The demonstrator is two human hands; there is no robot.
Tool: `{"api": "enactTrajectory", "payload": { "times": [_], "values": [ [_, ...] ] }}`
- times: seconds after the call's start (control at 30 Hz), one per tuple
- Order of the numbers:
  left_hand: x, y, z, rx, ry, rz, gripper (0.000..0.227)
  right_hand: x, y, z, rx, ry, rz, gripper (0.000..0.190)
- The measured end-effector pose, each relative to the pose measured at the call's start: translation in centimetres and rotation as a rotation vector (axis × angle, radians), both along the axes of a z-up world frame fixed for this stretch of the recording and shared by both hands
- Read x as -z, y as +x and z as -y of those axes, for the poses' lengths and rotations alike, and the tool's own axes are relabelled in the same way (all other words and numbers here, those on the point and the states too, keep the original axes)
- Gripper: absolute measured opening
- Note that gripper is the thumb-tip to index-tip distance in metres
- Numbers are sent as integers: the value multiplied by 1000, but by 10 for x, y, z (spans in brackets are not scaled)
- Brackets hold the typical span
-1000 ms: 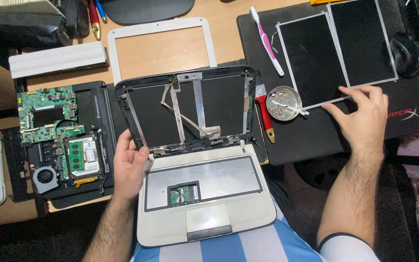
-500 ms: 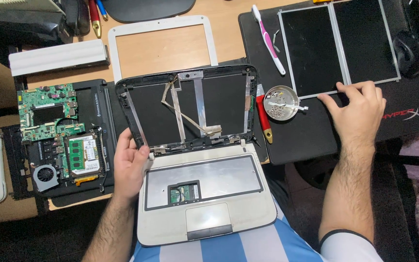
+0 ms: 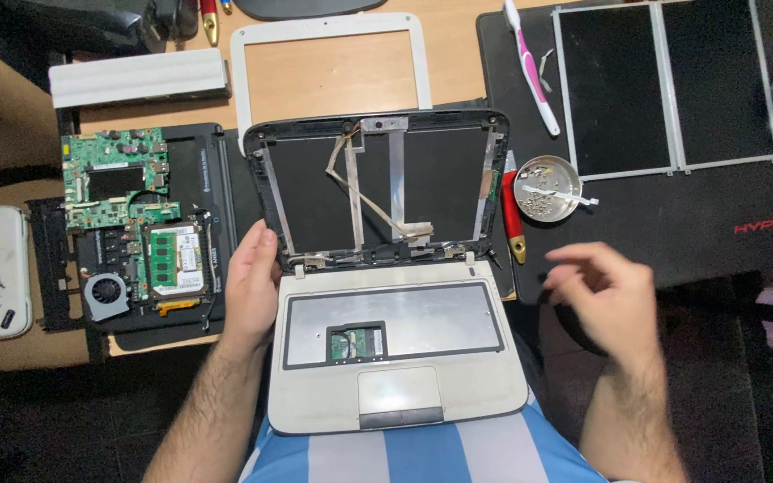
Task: The person disassembles a white laptop by removing screws from the screen bezel and the screen itself using a screwdriver. They remove the bezel, unscrew the screen, detach the ribbon cable, and set the screen aside.
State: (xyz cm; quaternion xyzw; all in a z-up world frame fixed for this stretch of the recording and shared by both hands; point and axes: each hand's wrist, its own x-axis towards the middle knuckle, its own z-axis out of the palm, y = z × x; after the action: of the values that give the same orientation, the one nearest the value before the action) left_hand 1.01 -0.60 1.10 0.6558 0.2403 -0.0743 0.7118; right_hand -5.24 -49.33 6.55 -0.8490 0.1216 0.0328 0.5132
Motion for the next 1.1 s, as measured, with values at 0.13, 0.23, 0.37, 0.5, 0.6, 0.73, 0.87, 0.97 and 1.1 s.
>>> {"api": "enactTrajectory", "payload": {
  "times": [0.13,0.23,0.37,0.5,0.6,0.73,0.87,0.97,1.1],
  "values": [
    [47,0,-11,46,-187,256,49,41,-28,-27,-133,377,-198,59],
    [63,3,-18,19,-147,241,46,48,-32,-41,-133,520,-228,70],
    [75,22,-32,10,-156,288,47,11,-10,-73,-91,455,-207,83],
    [9,38,-1,-63,-153,403,35,2,8,-89,-160,199,-163,85],
    [67,43,-31,-114,-141,400,40,-7,17,-92,-197,-58,-44,53],
    [71,55,-34,-113,-100,473,33,-23,43,-93,-211,-463,277,44],
    [29,66,-14,-95,-18,567,35,-37,69,-103,-250,-648,189,50],
    [3,64,-1,-97,76,607,29,-38,77,-109,-256,-673,129,52],
    [-19,51,16,-149,274,701,21,-41,75,-112,-297,-781,107,51]
  ]
}}
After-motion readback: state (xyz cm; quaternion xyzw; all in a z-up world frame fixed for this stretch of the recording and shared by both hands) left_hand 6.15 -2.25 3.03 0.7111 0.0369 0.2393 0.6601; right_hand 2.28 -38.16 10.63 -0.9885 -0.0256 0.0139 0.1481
